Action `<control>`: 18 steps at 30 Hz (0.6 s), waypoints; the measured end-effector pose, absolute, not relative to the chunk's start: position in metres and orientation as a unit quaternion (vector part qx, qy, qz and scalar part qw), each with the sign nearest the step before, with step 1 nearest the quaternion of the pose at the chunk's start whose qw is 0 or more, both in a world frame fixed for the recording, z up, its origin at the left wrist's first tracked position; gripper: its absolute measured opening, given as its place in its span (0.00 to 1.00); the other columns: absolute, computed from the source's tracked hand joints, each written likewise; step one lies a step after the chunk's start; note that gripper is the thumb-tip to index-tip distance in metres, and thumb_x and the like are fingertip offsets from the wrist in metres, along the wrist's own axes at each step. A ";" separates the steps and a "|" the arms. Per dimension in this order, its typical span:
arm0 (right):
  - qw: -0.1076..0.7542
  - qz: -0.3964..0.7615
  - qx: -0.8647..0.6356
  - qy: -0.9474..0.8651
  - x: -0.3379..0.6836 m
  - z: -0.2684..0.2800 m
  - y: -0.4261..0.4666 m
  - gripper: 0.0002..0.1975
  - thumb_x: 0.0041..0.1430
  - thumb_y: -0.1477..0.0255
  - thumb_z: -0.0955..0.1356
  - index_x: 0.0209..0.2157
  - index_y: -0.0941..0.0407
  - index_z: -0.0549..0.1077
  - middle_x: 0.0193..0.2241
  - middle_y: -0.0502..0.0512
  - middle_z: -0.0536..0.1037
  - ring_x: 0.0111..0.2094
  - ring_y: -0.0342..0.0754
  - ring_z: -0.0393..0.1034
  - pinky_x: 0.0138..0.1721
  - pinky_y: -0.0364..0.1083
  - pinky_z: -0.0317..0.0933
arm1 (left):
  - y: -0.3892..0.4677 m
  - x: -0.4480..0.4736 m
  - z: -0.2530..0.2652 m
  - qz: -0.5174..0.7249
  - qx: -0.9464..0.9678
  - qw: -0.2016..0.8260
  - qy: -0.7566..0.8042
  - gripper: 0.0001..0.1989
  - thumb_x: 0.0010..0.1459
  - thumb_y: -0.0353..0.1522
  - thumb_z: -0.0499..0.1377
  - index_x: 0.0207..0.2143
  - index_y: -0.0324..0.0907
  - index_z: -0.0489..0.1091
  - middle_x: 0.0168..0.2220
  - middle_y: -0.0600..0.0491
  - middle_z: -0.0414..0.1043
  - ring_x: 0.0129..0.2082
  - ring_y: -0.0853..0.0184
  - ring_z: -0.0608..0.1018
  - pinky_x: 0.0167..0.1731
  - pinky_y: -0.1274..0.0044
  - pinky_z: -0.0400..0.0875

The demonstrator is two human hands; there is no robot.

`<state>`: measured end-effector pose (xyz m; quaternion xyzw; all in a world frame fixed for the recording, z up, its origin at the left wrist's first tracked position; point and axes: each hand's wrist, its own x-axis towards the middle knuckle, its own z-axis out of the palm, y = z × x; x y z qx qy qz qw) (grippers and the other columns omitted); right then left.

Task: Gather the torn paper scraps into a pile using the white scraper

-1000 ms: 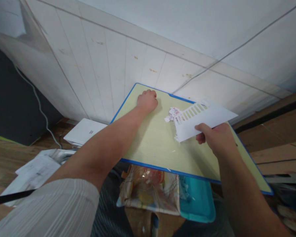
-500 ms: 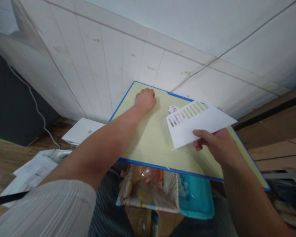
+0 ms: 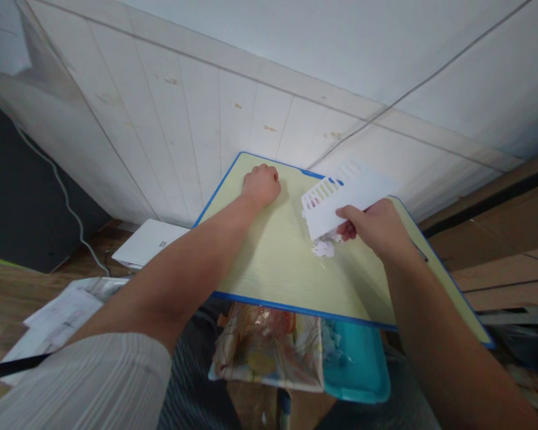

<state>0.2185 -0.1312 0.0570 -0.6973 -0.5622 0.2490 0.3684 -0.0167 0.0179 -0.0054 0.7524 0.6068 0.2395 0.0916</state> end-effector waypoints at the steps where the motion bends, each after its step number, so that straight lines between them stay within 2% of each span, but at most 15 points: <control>1: 0.388 0.235 -0.700 -0.551 0.212 0.057 -0.118 0.15 0.59 0.69 0.77 0.20 0.56 0.79 0.19 0.63 0.83 0.17 0.48 0.74 0.21 0.44 0.67 | 0.018 -0.017 -0.006 0.242 0.751 0.092 0.608 0.22 0.77 0.26 0.57 0.60 0.48 0.88 0.69 0.40 0.85 0.72 0.46 0.82 0.72 0.55 0.81; 5: 0.415 0.287 -0.694 -0.514 0.186 0.044 -0.076 0.07 0.57 0.76 0.76 0.26 0.56 0.79 0.24 0.64 0.88 0.19 0.49 0.79 0.21 0.43 0.68 | 0.018 -0.018 -0.006 0.245 0.748 0.089 0.610 0.22 0.77 0.26 0.57 0.60 0.46 0.88 0.69 0.37 0.85 0.72 0.45 0.82 0.72 0.55 0.81; 10: 0.433 0.290 -0.713 -0.470 0.195 0.033 -0.079 0.07 0.55 0.76 0.75 0.25 0.54 0.78 0.22 0.62 0.86 0.15 0.47 0.74 0.17 0.42 0.63 | 0.017 -0.017 -0.005 0.243 0.752 0.091 0.606 0.21 0.77 0.26 0.57 0.60 0.47 0.88 0.69 0.39 0.85 0.73 0.46 0.82 0.73 0.56 0.80; 15: 0.473 0.266 -0.707 -0.453 0.233 0.041 -0.130 0.11 0.55 0.69 0.77 0.22 0.53 0.76 0.23 0.64 0.86 0.16 0.48 0.74 0.18 0.44 0.64 | 0.017 -0.017 -0.004 0.241 0.752 0.094 0.606 0.21 0.78 0.26 0.56 0.62 0.42 0.88 0.69 0.35 0.84 0.74 0.45 0.81 0.74 0.57 0.79; 18: 0.559 0.254 -0.637 -0.466 0.250 0.031 -0.174 0.11 0.53 0.62 0.81 0.29 0.53 0.81 0.24 0.60 0.87 0.18 0.50 0.77 0.21 0.46 0.69 | 0.017 -0.017 -0.003 0.245 0.752 0.092 0.605 0.21 0.78 0.26 0.57 0.61 0.41 0.88 0.69 0.34 0.83 0.74 0.44 0.81 0.73 0.57 0.79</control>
